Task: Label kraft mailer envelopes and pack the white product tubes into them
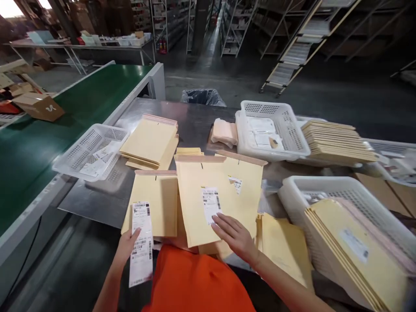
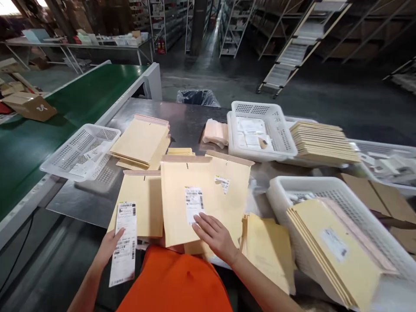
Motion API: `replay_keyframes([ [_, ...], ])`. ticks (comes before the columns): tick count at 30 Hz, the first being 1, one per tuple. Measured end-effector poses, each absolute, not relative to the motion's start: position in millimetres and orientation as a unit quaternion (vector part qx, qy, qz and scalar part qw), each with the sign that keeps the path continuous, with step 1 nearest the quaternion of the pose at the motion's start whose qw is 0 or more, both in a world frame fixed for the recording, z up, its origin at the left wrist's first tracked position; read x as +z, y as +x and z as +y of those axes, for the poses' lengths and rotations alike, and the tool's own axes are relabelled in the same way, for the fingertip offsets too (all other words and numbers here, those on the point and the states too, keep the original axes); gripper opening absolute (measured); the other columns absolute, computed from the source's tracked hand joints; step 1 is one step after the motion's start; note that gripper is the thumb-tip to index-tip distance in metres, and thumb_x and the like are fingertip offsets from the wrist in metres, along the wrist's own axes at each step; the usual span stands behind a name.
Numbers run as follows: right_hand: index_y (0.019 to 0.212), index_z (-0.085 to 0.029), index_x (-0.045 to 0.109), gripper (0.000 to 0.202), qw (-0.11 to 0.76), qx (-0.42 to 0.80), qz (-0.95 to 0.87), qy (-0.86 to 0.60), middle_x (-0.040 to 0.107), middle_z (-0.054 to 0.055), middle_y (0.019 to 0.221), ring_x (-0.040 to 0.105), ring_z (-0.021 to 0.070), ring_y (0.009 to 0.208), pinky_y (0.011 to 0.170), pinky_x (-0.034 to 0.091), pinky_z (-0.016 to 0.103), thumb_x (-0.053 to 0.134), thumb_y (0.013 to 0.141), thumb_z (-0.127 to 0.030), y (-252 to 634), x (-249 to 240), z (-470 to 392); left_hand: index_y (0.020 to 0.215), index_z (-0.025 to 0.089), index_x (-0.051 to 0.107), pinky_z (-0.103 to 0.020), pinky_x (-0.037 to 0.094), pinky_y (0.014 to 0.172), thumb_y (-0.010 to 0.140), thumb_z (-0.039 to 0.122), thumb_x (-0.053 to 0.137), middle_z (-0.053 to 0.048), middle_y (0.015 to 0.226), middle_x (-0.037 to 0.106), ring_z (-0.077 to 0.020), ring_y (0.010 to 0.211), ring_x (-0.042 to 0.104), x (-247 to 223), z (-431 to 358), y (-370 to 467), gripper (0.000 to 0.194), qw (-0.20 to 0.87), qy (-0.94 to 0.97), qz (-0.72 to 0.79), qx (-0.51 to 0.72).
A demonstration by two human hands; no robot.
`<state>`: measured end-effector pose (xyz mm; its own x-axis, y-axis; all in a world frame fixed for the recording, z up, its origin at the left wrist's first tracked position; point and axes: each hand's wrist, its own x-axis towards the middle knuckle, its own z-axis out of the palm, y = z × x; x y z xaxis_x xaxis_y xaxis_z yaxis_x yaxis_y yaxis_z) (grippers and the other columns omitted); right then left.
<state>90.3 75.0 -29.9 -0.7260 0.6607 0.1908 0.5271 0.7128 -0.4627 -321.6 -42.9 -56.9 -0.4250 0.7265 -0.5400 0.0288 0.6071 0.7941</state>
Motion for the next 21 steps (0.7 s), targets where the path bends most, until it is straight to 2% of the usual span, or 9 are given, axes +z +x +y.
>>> replay_keyframes([
  [3, 0.126, -0.036, 0.06, 0.051, 0.077, 0.157, -0.93, -0.323, 0.06, 0.005, 0.134, 0.055, 0.0256, 0.125, 0.099, 0.051, 0.047, 0.048, 0.086, -0.008, 149.2, -80.3, 51.5, 0.09, 0.015, 0.073, -0.04, 0.054, 0.079, 0.059, 0.072, 0.066, -0.013, 0.095, 0.075, -0.0324, 0.091, 0.068, -42.3, -42.8, -318.8, 0.066, 0.453, 0.316, 0.756, 0.351],
  [6, 0.124, -0.031, 0.063, 0.048, 0.058, 0.153, -0.927, -0.339, 0.059, 0.009, 0.135, 0.055, 0.0317, 0.125, 0.098, 0.049, 0.053, 0.057, 0.08, -0.013, 158.4, -104.5, 41.9, 0.092, 0.016, 0.075, -0.042, 0.054, 0.083, 0.068, 0.068, 0.062, -0.014, 0.102, 0.074, -0.0326, 0.095, 0.067, -18.1, -41.2, -306.2, 0.058, 0.453, 0.369, 0.734, 0.347],
  [9, 0.119, -0.026, 0.065, 0.036, 0.14, 0.225, -0.876, -0.403, 0.063, 0.014, 0.129, 0.056, 0.0333, 0.121, 0.098, 0.046, 0.056, 0.057, 0.084, -0.025, 108.2, -89.9, 46.5, 0.096, 0.019, 0.076, -0.042, 0.052, 0.088, 0.076, 0.059, 0.06, -0.012, 0.109, 0.073, -0.032, 0.1, 0.066, 2.2, -38.1, -287.4, 0.047, 0.455, 0.436, 0.695, 0.346],
  [11, 0.117, -0.025, 0.064, 0.032, 0.239, 0.332, -0.8, -0.439, 0.066, 0.013, 0.12, 0.061, 0.0281, 0.112, 0.094, 0.05, 0.05, 0.05, 0.09, -0.033, 52.0, -66.7, 54.9, 0.099, 0.021, 0.076, -0.04, 0.052, 0.091, 0.082, 0.053, 0.058, -0.011, 0.113, 0.072, -0.0306, 0.102, 0.065, 10.4, -37.0, -275.5, 0.041, 0.476, 0.475, 0.657, 0.34],
  [13, 0.123, -0.025, 0.058, 0.038, 0.329, 0.48, -0.694, -0.424, 0.065, 0.011, 0.119, 0.063, 0.023, 0.105, 0.089, 0.053, 0.042, 0.047, 0.091, -0.04, -7.6, -41.5, 64.1, 0.102, 0.022, 0.076, -0.039, 0.05, 0.094, 0.085, 0.048, 0.055, -0.01, 0.113, 0.072, -0.0292, 0.104, 0.065, 13.5, -38.4, -267.0, 0.037, 0.499, 0.507, 0.622, 0.329],
  [15, 0.119, -0.023, 0.058, 0.042, 0.389, 0.582, -0.587, -0.407, 0.067, 0.009, 0.109, 0.065, 0.0207, 0.093, 0.079, 0.055, 0.036, 0.056, 0.083, -0.045, -58.0, -19.8, 71.0, 0.105, 0.023, 0.075, -0.04, 0.048, 0.097, 0.087, 0.046, 0.054, -0.01, 0.114, 0.071, -0.0287, 0.105, 0.064, 11.5, -43.0, -263.8, 0.036, 0.509, 0.526, 0.603, 0.317],
  [18, 0.091, -0.02, 0.065, 0.029, 0.38, 0.655, -0.506, -0.413, 0.067, 0.003, 0.084, 0.062, 0.017, 0.074, 0.065, 0.052, 0.029, 0.069, 0.071, -0.04, -103.7, 0.7, 72.2, 0.106, 0.021, 0.074, -0.039, 0.048, 0.096, 0.087, 0.046, 0.054, -0.01, 0.116, 0.07, -0.029, 0.105, 0.064, 2.4, -53.3, -269.4, 0.038, 0.523, 0.504, 0.614, 0.309],
  [21, 0.079, -0.02, 0.066, 0.016, 0.341, 0.67, -0.509, -0.42, 0.064, -0.001, 0.071, 0.056, 0.0139, 0.063, 0.056, 0.046, 0.025, 0.068, 0.07, -0.034, -123.7, 5.9, 61.4, 0.117, 0.021, 0.067, -0.037, 0.045, 0.101, 0.079, 0.045, 0.065, -0.01, 0.126, 0.065, -0.0288, 0.117, 0.058, -5.4, -56.9, -281.3, 0.045, 0.507, 0.444, 0.648, 0.356],
])
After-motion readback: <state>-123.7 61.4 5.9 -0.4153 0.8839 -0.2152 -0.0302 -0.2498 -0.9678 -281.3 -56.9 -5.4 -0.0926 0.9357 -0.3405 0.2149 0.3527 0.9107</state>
